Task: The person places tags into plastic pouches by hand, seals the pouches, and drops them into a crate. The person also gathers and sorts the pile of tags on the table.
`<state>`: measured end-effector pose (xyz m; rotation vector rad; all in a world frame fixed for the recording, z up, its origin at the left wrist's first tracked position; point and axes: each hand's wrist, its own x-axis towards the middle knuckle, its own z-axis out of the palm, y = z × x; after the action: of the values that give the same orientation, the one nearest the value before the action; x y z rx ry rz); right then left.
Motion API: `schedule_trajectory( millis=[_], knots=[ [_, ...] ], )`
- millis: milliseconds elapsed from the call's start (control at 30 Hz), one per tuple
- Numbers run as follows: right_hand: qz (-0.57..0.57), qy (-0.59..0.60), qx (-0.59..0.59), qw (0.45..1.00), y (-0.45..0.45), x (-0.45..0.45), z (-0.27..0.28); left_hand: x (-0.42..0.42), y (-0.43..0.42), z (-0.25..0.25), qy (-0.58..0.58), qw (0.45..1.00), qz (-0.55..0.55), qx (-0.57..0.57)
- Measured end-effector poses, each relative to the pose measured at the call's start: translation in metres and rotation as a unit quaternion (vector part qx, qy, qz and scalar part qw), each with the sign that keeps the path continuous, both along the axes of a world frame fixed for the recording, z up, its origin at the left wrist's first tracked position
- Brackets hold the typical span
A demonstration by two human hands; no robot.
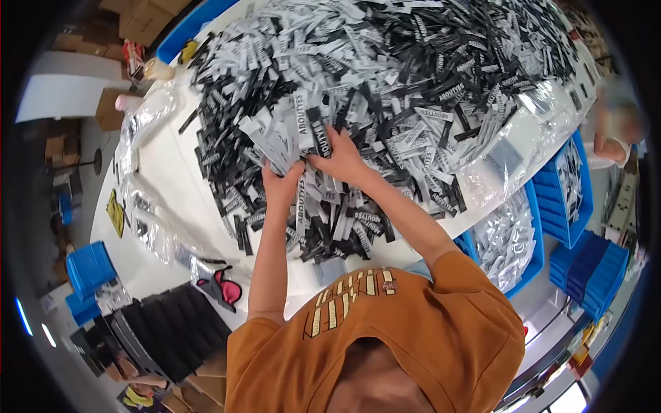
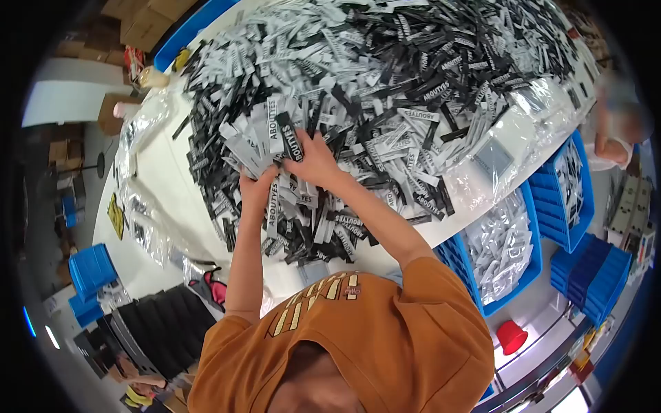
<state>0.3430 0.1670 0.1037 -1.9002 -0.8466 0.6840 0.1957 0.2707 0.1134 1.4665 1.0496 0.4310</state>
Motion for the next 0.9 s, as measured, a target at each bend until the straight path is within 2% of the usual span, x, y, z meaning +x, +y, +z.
schedule_trajectory(
  millis=[33,100,167,233,300,367,433,533,567,633,667,700,733,767,833,867,900],
  knots=[
    [0.023,-0.047,-0.023,0.998,0.003,-0.010,-0.007,-0.024,0.010,-0.033,0.062,0.997,0.014,0.042],
    [0.075,-0.117,0.028,0.990,-0.008,-0.015,-0.010,-0.054,0.015,-0.043,0.130,0.984,0.026,0.121],
    [0.037,-0.138,0.030,0.989,-0.026,-0.020,-0.011,-0.076,0.010,-0.029,0.142,0.971,0.016,0.194],
    [0.011,-0.175,0.012,0.984,-0.059,-0.013,-0.006,-0.104,0.016,-0.039,0.134,0.963,0.008,0.234],
    [-0.033,-0.211,-0.003,0.977,-0.106,-0.004,-0.002,-0.126,0.016,-0.041,0.157,0.938,0.068,0.300],
    [-0.087,-0.298,-0.047,0.949,-0.161,-0.001,-0.021,-0.148,0.022,-0.049,0.172,0.938,0.120,0.276],
    [-0.172,-0.270,-0.138,0.937,-0.214,-0.010,-0.038,-0.166,0.026,-0.065,0.237,0.935,0.164,0.205],
    [-0.270,-0.171,-0.158,0.934,-0.255,-0.033,-0.082,-0.169,0.017,-0.096,0.330,0.910,0.242,0.062],
    [-0.293,-0.128,-0.145,0.936,-0.259,-0.042,-0.105,-0.171,0.017,-0.118,0.263,0.934,0.240,-0.034],
    [-0.345,0.002,-0.134,0.929,-0.243,-0.059,-0.121,-0.148,0.014,-0.142,0.249,0.947,0.203,-0.018],
    [-0.344,-0.016,-0.146,0.928,-0.221,-0.067,-0.121,-0.136,0.012,-0.198,0.132,0.958,0.256,-0.001],
    [-0.336,-0.024,-0.109,0.935,-0.195,-0.073,-0.107,-0.100,-0.004,-0.148,0.082,0.954,0.275,-0.083],
    [-0.358,-0.021,-0.071,0.931,-0.170,-0.076,-0.117,-0.071,-0.014,-0.122,0.052,0.948,0.293,-0.108],
    [-0.413,0.053,-0.010,0.909,-0.121,-0.072,-0.117,-0.047,-0.019,-0.109,0.021,0.943,0.305,-0.134],
    [-0.376,0.037,0.042,0.925,-0.088,-0.048,-0.126,-0.029,-0.023,-0.098,-0.051,0.944,0.264,-0.193],
    [-0.400,0.007,0.037,0.916,-0.076,-0.039,-0.139,-0.026,-0.022,-0.096,-0.084,0.940,0.246,-0.223],
    [-0.412,-0.041,-0.023,0.910,-0.064,-0.028,-0.138,-0.027,-0.019,-0.118,-0.114,0.943,0.205,-0.237]
  ],
)
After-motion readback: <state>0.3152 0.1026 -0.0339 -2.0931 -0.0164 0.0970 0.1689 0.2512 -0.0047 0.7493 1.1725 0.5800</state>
